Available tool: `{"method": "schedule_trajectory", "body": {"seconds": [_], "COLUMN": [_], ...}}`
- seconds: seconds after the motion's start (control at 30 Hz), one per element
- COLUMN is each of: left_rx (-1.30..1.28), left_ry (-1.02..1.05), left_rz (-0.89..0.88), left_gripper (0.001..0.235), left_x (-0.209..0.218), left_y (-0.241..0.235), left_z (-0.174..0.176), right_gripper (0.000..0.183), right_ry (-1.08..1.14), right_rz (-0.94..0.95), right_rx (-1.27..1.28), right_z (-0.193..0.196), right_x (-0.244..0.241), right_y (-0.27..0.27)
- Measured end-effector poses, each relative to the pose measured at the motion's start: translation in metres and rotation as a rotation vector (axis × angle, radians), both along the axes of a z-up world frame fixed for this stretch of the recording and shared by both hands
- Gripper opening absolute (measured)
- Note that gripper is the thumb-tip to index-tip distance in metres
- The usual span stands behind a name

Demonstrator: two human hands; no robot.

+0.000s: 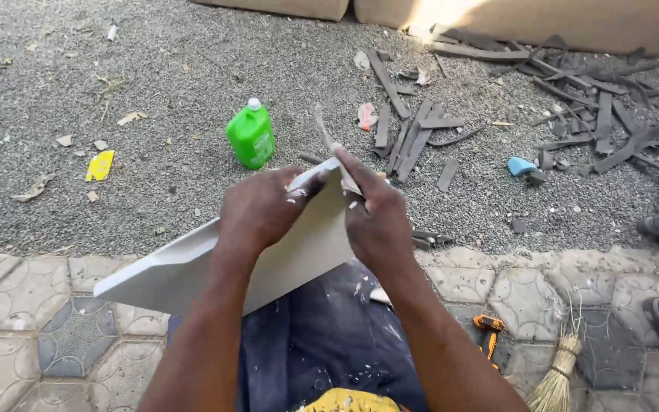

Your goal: The person sits on the ground and sands a white rectangular panel using a sanding block. They rub the block across the surface and edges, then place the panel on a wooden stand to sand the edges further before returning to the ground to continue sanding the surface.

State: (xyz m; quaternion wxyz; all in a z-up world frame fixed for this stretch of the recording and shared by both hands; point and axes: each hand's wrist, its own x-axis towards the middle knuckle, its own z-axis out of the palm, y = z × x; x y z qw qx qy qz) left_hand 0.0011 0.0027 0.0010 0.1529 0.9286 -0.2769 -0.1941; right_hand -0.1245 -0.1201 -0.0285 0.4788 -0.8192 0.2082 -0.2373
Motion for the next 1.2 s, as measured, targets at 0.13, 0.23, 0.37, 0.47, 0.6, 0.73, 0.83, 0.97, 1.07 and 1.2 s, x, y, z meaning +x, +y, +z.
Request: {"method": "schedule_trajectory", "body": {"seconds": [0.13, 0.23, 0.37, 0.47, 0.6, 0.73, 0.83, 0.97, 1.07, 1.2], "left_rx": [-0.008, -0.016, 0.003, -0.009, -0.052, -0.041, -0.091, -0.077, -0.058, -0.094], "left_ry": [0.015, 0.024, 0.021, -0.023, -0.001, -0.022, -0.036, -0.041, -0.106, -0.050], "left_rz": [0.029, 0.042, 0.008, 0.021, 0.033, 0.025, 0.015, -0.003, -0.014, 0.033], "left_gripper": [0.068, 0.067, 0.068, 0.064, 0.066, 0.064, 0.065, 0.063, 0.044, 0.062], "left_x": [0.007, 0.007, 0.001, -0.006, -0.008, -0.008, -0.001, -0.003, 0.000, 0.003], "left_y": [0.006, 0.010, 0.005, 0.001, 0.010, 0.011, 0.008, 0.005, 0.008, 0.014], "left_z": [-0.005, -0.003, -0.007, 0.001, 0.002, -0.002, -0.004, 0.001, -0.010, -0.007], "right_gripper": [0.064, 0.055, 0.042, 0.040, 0.029, 0.031, 0.031, 0.030, 0.023, 0.020], "right_ry": [0.062, 0.366, 0.394, 0.184, 0.094, 0.396, 0.499, 0.387, 0.011, 0.142], "right_rz": [-0.007, -0.034, -0.060, -0.144, -0.157, -0.135, -0.135, -0.126, -0.074, -0.039], "right_rx": [-0.118, 0.043, -0.036, -0.078, -0.093, -0.051, 0.001, -0.191, -0.234, -0.108], "right_z": [-0.050, -0.156, -0.083, -0.015, 0.012, -0.099, -0.195, -0.068, -0.011, -0.078], "right_x": [-0.003, -0.029, -0.029, -0.003, -0.003, -0.020, -0.046, -0.015, -0.002, -0.016], "right_y": [-0.002, -0.025, -0.003, 0.001, 0.012, -0.013, -0.048, -0.016, -0.007, -0.020]}}
